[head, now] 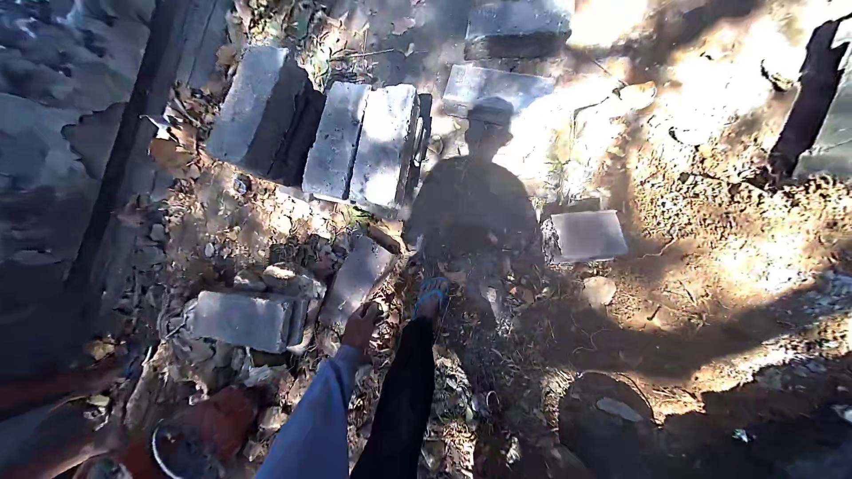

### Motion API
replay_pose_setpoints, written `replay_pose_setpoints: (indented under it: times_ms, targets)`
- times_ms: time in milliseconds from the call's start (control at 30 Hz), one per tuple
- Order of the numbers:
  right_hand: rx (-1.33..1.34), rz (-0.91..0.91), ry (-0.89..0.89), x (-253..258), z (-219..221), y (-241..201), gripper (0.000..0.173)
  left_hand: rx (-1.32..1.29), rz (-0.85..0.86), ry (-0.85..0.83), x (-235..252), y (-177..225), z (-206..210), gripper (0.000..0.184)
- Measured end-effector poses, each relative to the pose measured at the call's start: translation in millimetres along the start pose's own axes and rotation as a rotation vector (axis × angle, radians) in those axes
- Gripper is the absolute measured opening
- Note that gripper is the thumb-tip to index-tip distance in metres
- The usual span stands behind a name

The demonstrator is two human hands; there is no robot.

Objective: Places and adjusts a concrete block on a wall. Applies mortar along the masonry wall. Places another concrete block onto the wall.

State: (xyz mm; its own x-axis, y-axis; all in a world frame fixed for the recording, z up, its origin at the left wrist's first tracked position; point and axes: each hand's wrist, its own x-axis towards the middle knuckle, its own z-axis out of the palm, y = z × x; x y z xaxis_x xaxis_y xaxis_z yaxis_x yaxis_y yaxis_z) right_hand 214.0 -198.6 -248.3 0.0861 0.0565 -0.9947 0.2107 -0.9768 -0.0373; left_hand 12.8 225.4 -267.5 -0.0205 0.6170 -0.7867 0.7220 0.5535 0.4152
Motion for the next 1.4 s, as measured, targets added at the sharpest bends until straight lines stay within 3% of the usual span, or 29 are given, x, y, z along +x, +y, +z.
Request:
replay_pose_setpoints:
  times_ms: [100,200,300,467,533,633,833,967,1067,1167,1267,1400]
  targets:
    - [-0.185,-0.087,0.075,98,-76,-125,0.047,-0.418,-0.079,0.06,98,98,19,0.052]
    - [-0.338,-0.169,0.145,139,-200,-312,0.049,-0.613,-0.152,0.137,176,161,32,0.063]
    - [-0.317,-0.382,0.467,184,-290,-467,0.049,-0.605,-0.21,0.235,221,195,43,0.07]
    - [-0.415,-0.739,0.754,196,-374,-690,0.064,-0.533,-0.236,0.314,248,195,50,0.074]
    - [-0.438,-0.776,0.763,211,-389,-744,0.07,-0.531,-0.249,0.271,248,194,47,0.074]
    - [-0.442,-0.792,0.672,236,-393,-788,0.057,-0.558,-0.268,0.248,249,194,44,0.075]
    - [-0.405,-0.718,0.664,255,-392,-780,0.064,-0.625,-0.259,0.292,248,199,42,0.069]
    - [-0.297,-0.585,0.654,241,-408,-721,0.073,-0.624,-0.152,0.289,249,192,35,0.067]
    - [-0.134,-0.48,0.675,235,-404,-628,0.077,-0.581,-0.114,0.24,247,180,27,0.059]
    - [0.04,-0.403,0.699,207,-363,-524,0.073,-0.446,-0.092,0.182,234,170,15,0.051]
    - [0.231,-0.291,0.657,165,-307,-429,0.066,-0.126,-0.06,0.157,191,167,11,0.061]
    - [0.496,0.034,0.482,77,-240,-303,0.065,0.31,0.047,0.03,120,155,27,0.076]
